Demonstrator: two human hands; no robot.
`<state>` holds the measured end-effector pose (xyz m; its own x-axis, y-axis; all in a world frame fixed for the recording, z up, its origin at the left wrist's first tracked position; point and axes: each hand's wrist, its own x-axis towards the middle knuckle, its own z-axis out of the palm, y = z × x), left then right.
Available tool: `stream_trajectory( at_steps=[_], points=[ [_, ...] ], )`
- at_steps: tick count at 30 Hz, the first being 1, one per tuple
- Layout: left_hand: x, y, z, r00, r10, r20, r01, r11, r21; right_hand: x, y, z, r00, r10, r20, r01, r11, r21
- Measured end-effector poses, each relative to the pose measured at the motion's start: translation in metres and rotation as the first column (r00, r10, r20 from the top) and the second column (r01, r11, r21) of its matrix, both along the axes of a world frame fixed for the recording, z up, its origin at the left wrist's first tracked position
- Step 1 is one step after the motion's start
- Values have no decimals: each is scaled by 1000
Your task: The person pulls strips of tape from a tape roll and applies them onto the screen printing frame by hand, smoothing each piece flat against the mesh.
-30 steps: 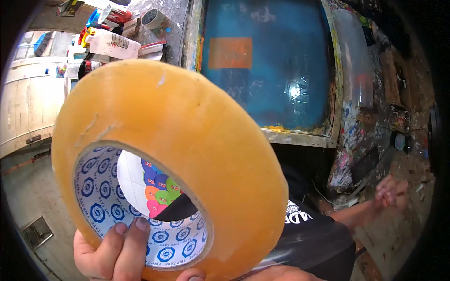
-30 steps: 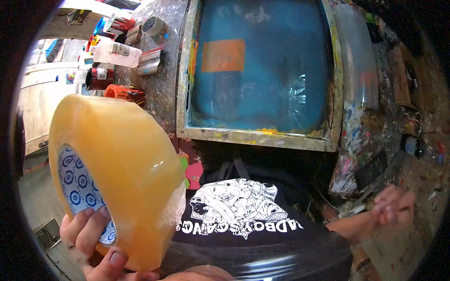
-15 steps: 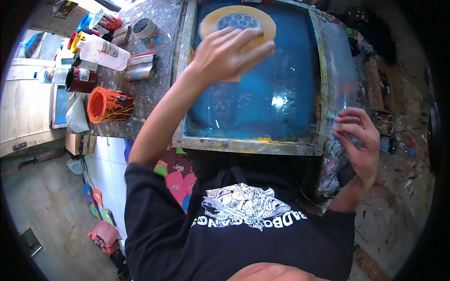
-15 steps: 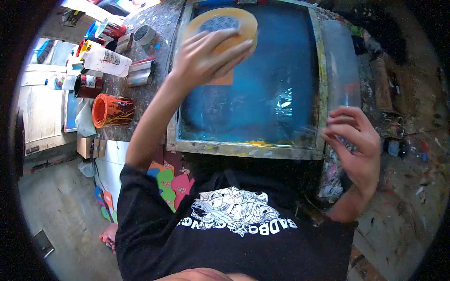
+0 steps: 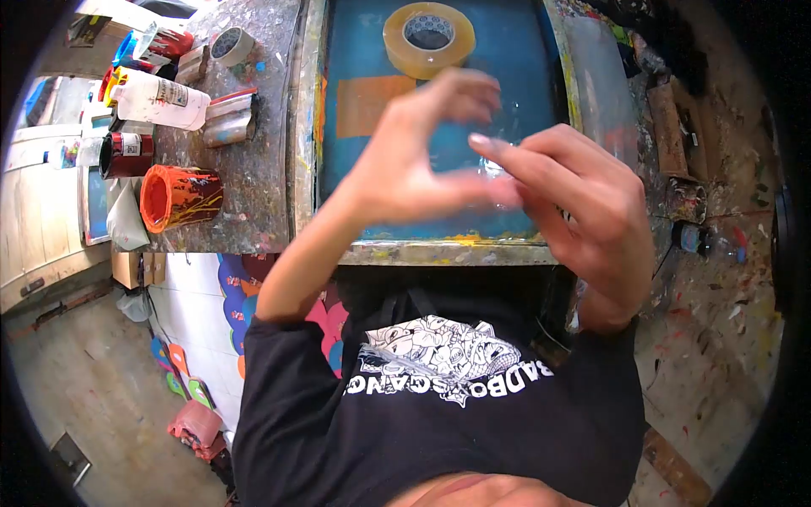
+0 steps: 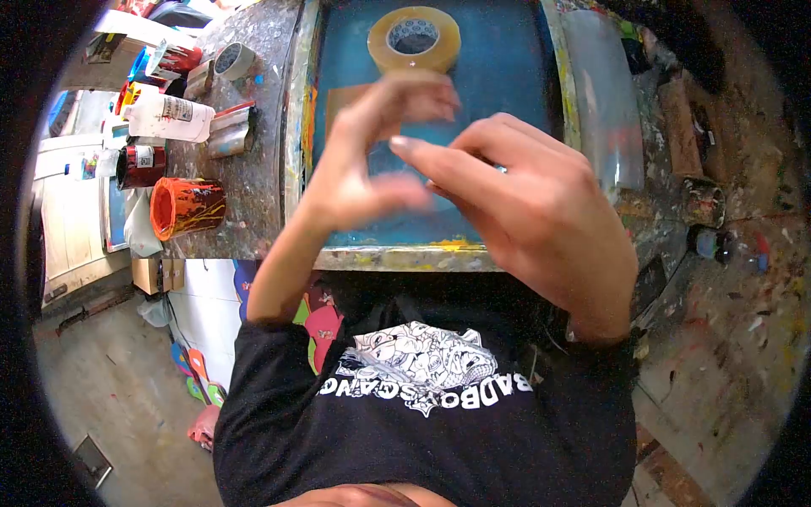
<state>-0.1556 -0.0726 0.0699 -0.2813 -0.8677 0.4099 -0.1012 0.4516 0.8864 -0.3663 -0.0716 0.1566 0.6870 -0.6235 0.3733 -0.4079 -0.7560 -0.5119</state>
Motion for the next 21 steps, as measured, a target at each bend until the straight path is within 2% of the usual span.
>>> stream_trajectory(
  at_steps=[2, 3, 4, 6, 8, 10, 11, 12, 14, 15, 18, 21],
  points=[
    [-11, 31, 8, 1000, 29, -9, -27, 991, 129, 4, -1, -7, 998, -10, 66, 9, 1000, 16],
    [-9, 43, 3, 997, 78, -6, -72, 946, 316, 4, 2, -10, 995, -76, 67, 70, 993, 93],
    [-2, 53, 3, 997, 79, -4, -73, 944, 322, 1, 4, -14, 995, -76, 68, 69, 993, 100],
    [15, 69, 2, 989, -72, 128, -14, 820, 572, -11, 8, -29, 981, -163, 102, 127, 947, 295],
    [21, 87, -4, 990, -44, 135, -45, 804, 594, -23, 13, -43, 978, -178, 106, 127, 917, 378],
    [33, 102, -10, 976, -9, 219, -129, 783, 608, -36, 22, -63, 938, -302, 167, 176, 835, 521],
    [41, 108, -17, 996, 23, 89, -79, 705, 704, -42, 27, -71, 920, -346, 182, 170, 772, 613],
    [42, 112, -16, 996, 16, 90, -75, 701, 709, -47, 33, -78, 918, -354, 179, 175, 767, 618],
    [40, 120, -12, 979, 198, 49, -162, 610, 775, -56, 44, -92, 847, -519, 116, 205, 521, 829],
    [38, 122, -12, 953, 302, 19, -207, 605, 769, -62, 47, -99, 833, -530, 157, 176, 524, 834],
    [48, 129, -28, 956, 294, 1, -193, 627, 755, -74, 55, -115, 785, -584, 208, 148, 502, 852],
    [45, 132, -33, 942, 334, 38, -253, 629, 736, -80, 62, -122, 781, -604, 160, 158, 439, 884]
  ],
)
